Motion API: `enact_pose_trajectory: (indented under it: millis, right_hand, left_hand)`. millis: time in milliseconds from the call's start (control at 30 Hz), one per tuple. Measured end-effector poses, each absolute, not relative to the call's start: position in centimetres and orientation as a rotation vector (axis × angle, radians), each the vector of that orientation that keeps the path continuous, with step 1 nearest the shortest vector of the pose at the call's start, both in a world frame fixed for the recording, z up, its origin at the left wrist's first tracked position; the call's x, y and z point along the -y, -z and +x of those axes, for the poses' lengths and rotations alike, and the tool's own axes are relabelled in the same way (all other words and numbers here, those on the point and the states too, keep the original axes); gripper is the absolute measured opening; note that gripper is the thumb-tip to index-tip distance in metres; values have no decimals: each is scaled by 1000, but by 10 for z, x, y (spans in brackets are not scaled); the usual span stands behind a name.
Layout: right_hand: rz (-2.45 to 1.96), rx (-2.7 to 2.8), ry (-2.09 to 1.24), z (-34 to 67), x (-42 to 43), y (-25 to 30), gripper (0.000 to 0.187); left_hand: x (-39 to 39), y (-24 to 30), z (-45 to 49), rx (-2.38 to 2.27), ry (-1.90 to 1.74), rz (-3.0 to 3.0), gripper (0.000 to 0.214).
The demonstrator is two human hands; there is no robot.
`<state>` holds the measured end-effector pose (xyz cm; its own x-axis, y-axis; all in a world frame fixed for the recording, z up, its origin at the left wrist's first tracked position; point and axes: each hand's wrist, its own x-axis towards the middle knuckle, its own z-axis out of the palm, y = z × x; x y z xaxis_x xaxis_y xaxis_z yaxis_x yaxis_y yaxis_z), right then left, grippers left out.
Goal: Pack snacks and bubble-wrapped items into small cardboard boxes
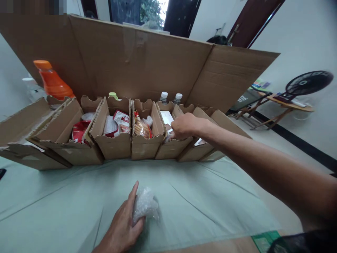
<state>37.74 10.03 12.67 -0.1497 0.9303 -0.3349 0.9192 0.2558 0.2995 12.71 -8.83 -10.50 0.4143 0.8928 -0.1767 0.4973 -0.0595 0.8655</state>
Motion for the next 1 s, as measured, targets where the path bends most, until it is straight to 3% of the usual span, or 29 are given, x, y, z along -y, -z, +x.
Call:
enact_pose_trajectory:
  millis: [100,300,433,533,633,767,833,933,1000]
  right_hand:
    - [1627,-1967,66,380,-98,-127,46]
    - [1735,-1977,523,386,-88,-126,24]
    - [1837,-2000,389,379,-82,-114,21]
    - [1940,-2052,195,370,-78,-113,24]
    - [2040,-2077,30,369,-58,-139,20]
    - [2197,-2442,-79,369,10,-192,20]
    - [2085,-2679,202,356,46,-205,22]
    - [1580,-2751,848,324,64,-199,23]
    - [1444,-2719,826,308,38,-188,22]
  left_hand:
    - [88,106,129,-1195,-513,1661,93]
    - [86,99,131,-1232,-524,1642,95]
    - [82,96,135,-1259,-554,1658,89]
    - [77,90,135,-1206,-583,1708,66]
    - [78,78,123,-1144,-725,1783,46]
    - [100,45,98,-979,-1060,1942,45]
    - [112,29,91,-877,-1153,1963,43]
    - [115,20,89,-770,-1183,1935,35]
    - [106,27,91,-791,-1134,1912,38]
